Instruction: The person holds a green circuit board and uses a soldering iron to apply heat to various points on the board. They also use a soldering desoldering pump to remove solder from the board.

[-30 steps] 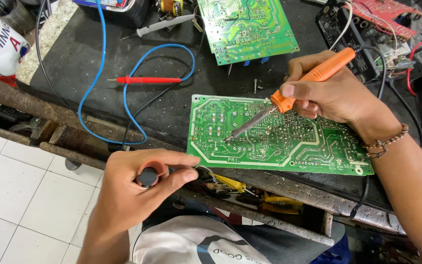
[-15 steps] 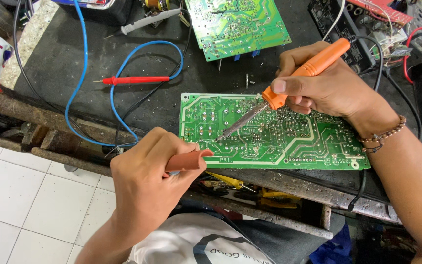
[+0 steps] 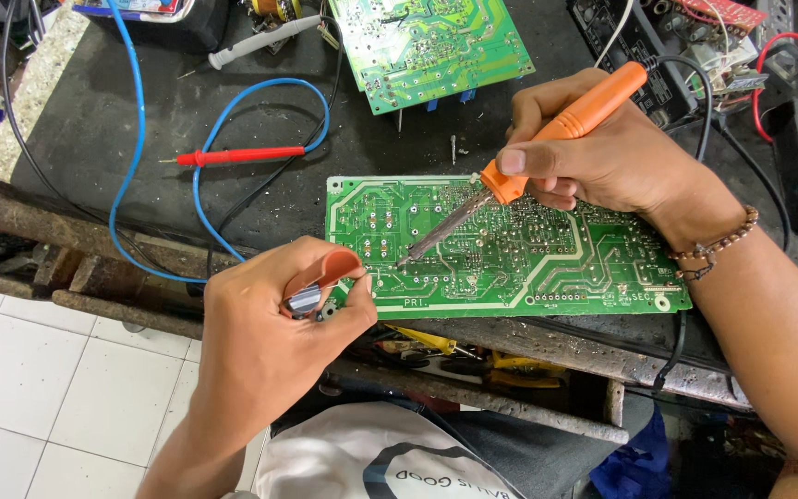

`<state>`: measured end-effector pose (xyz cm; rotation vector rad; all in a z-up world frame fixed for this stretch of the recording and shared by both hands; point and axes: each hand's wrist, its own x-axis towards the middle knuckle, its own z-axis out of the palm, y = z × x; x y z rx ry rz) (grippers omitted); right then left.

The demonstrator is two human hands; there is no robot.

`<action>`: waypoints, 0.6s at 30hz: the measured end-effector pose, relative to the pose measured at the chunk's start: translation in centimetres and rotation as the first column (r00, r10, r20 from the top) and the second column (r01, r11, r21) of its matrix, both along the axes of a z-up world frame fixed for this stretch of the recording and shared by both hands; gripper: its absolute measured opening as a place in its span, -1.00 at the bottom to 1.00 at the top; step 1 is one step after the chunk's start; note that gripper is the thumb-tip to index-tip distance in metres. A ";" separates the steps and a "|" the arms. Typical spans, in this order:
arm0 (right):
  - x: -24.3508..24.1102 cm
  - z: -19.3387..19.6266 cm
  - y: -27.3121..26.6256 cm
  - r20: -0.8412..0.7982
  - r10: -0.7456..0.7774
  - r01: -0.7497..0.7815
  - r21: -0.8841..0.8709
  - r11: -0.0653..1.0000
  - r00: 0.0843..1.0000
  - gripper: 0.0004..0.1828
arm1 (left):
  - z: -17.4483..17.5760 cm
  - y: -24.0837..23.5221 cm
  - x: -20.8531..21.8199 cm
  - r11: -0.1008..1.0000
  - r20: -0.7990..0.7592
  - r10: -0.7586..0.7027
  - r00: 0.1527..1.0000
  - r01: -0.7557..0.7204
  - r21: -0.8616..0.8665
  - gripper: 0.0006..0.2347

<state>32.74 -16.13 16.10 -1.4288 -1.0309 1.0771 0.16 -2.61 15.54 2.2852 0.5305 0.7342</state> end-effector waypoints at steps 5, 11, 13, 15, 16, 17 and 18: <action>0.0 0.1 0.0 -0.007 0.022 -0.022 0.025 0.999 1.000 -0.60 | 0.0 0.6 0.4 0.999 -0.054 -0.003 0.999 0.005 0.037 -0.77; -0.5 0.5 0.0 0.000 -0.013 0.013 0.000 1.000 1.000 -0.57 | 0.6 1.2 0.3 0.985 -0.163 0.031 0.986 -0.057 -0.161 -0.83; -0.4 0.4 0.0 -0.002 -0.003 0.003 0.011 1.000 1.000 -0.57 | 0.3 1.4 0.3 0.987 -0.166 0.018 0.986 -0.044 -0.152 -0.83; -0.2 0.4 0.1 0.001 0.003 -0.003 0.026 1.000 1.000 -0.57 | 0.5 1.8 0.6 0.990 -0.165 0.002 0.986 -0.025 -0.141 -0.82; -0.2 0.4 0.1 -0.005 0.006 -0.006 0.018 1.000 1.000 -0.58 | 0.9 2.0 0.7 0.988 -0.221 -0.027 0.975 -0.008 -0.156 -0.84; -0.2 0.3 0.0 -0.012 0.008 -0.008 0.011 1.000 1.000 -0.59 | 1.2 2.1 0.8 0.985 -0.276 -0.056 0.960 0.008 -0.172 -0.87; -0.3 0.5 0.1 -0.016 0.003 -0.003 0.012 1.000 1.000 -0.59 | 1.6 2.4 1.0 0.985 -0.280 -0.061 0.958 0.013 -0.171 -0.87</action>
